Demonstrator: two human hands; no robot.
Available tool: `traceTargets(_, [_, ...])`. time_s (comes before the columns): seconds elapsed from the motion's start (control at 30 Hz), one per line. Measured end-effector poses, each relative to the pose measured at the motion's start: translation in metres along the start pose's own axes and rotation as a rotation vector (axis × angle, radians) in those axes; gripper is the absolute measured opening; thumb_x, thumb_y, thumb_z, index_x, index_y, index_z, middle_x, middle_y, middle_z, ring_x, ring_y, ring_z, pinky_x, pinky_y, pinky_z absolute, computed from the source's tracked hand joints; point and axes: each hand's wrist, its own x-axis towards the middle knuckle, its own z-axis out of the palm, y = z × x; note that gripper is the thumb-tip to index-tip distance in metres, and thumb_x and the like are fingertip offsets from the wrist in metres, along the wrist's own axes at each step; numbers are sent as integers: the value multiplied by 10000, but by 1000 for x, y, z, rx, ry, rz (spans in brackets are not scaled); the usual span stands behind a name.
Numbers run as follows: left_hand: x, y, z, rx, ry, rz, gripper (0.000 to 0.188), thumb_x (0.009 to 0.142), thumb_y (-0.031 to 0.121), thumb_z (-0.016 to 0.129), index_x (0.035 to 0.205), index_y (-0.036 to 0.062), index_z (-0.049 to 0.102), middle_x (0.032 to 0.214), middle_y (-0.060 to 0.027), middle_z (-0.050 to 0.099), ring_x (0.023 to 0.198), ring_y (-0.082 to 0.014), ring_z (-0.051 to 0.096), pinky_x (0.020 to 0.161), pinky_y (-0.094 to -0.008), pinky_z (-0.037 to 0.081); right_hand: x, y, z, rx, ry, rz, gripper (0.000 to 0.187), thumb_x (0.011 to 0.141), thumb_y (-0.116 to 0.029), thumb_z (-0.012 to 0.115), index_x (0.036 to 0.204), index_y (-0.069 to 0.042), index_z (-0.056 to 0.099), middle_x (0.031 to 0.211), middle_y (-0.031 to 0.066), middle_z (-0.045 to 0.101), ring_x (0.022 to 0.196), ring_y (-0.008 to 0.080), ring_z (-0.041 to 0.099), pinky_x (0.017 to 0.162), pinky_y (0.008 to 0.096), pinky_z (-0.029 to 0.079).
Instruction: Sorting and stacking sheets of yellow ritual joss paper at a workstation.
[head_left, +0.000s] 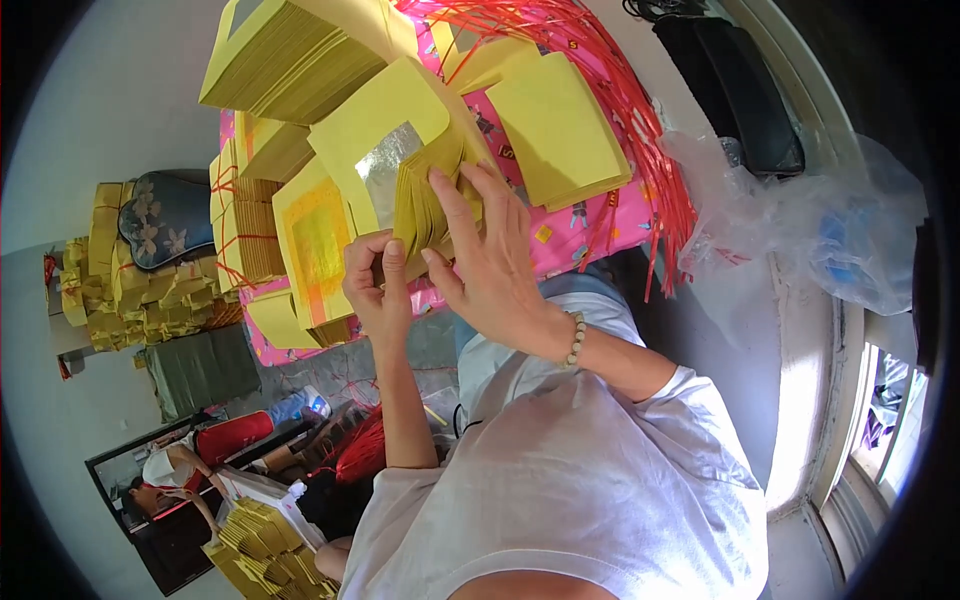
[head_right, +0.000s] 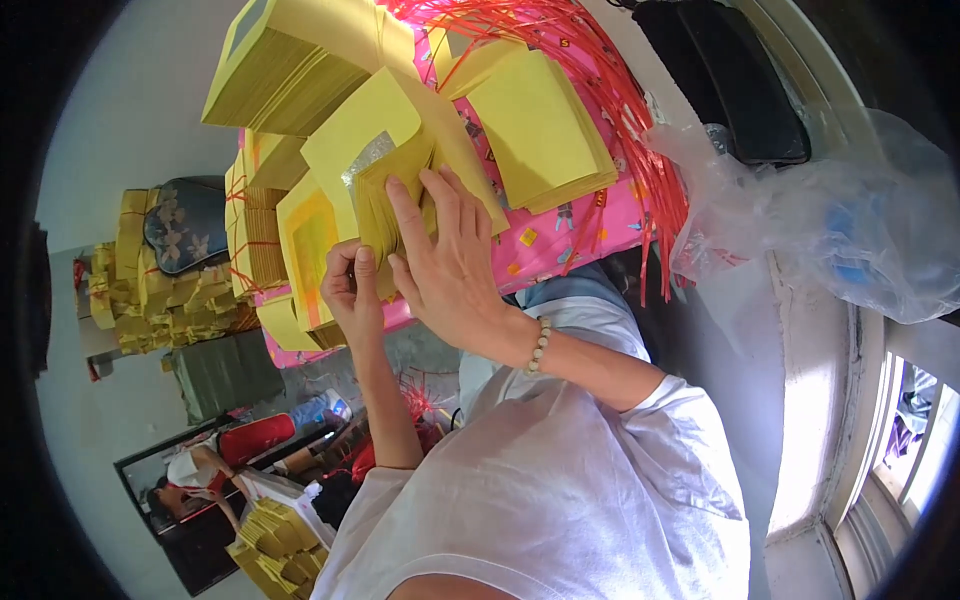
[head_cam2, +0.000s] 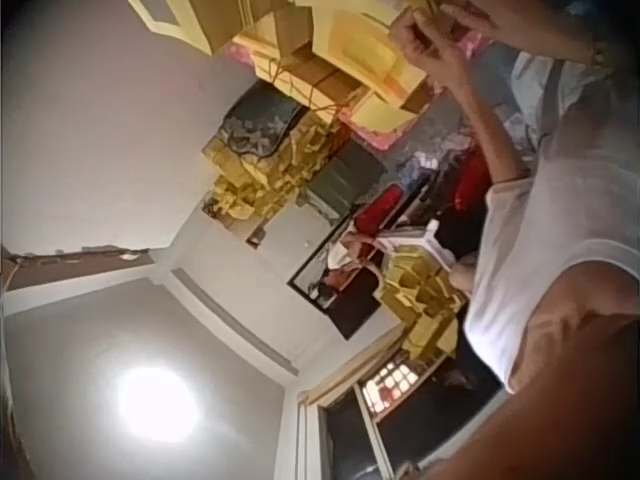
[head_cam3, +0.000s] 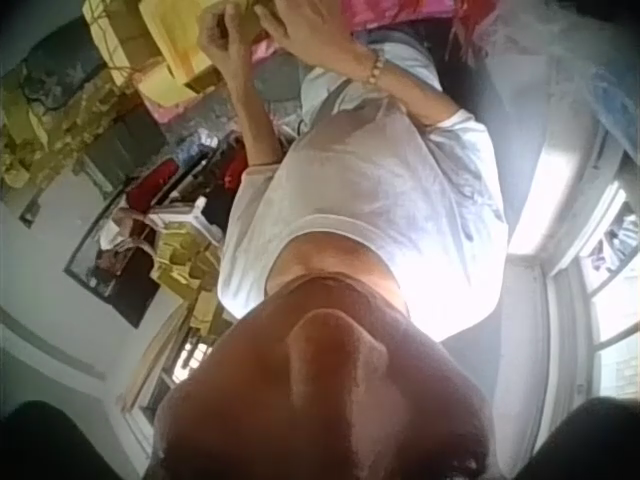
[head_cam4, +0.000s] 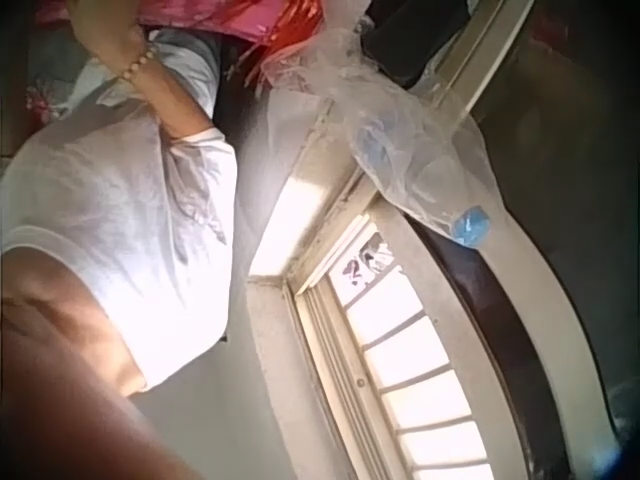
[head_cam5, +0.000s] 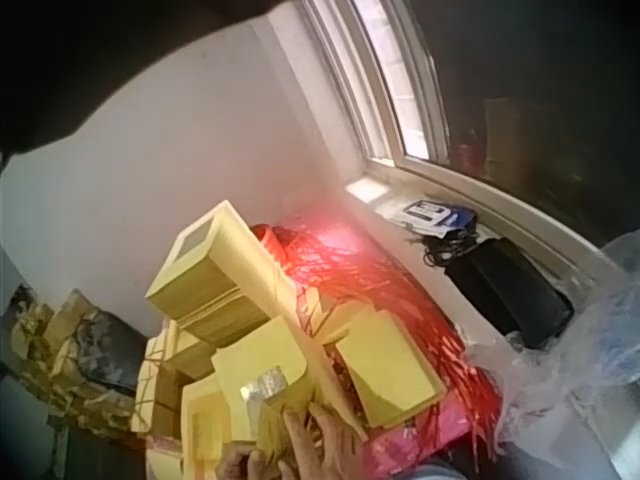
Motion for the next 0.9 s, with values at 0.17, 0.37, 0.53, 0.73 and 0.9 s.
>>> traceTargets(0.17, [1, 1, -1, 10, -6, 31, 108, 899, 118, 611, 872, 14, 618, 877, -38, 601, 867, -136, 508, 797, -264, 403, 1, -1, -1, 14, 6, -8, 718, 774, -110, 654, 1395, -21, 305, 1334, 239, 292, 1252, 436, 304, 1015, 510, 271])
traceTargets(0.37, [1, 2, 1, -6, -3, 36, 106, 897, 116, 612, 872, 14, 626, 873, -43, 606, 862, -141, 506, 789, -263, 400, 0, 4, -1, 30, 2, 10, 722, 766, -105, 665, 1385, -17, 304, 1334, 231, 307, 1253, 416, 315, 1017, 499, 273])
traceTargets(0.53, [1, 3, 0, 37, 2, 61, 111, 895, 117, 614, 863, 11, 626, 866, -41, 607, 853, -139, 504, 774, -262, 401, -4, 10, 1, 97, 46, 12, 684, 771, -110, 647, 1365, -14, 320, 1303, 237, 326, 1250, 417, 324, 999, 514, 283])
traceTargets(0.73, [0, 1, -1, 16, -4, 38, 111, 894, 118, 616, 864, 11, 624, 853, -41, 604, 843, -138, 502, 764, -262, 400, -3, 10, 1, 100, 48, 5, 680, 771, -106, 648, 1359, -5, 321, 1311, 233, 324, 1247, 408, 329, 997, 509, 287])
traceTargets(0.9, [0, 3, -1, 30, -11, 52, 111, 899, 114, 606, 865, 10, 623, 852, -42, 603, 836, -137, 496, 766, -261, 397, -2, 9, 1, 98, 47, 4, 672, 774, -109, 646, 1355, -4, 325, 1311, 233, 327, 1247, 408, 329, 998, 508, 285])
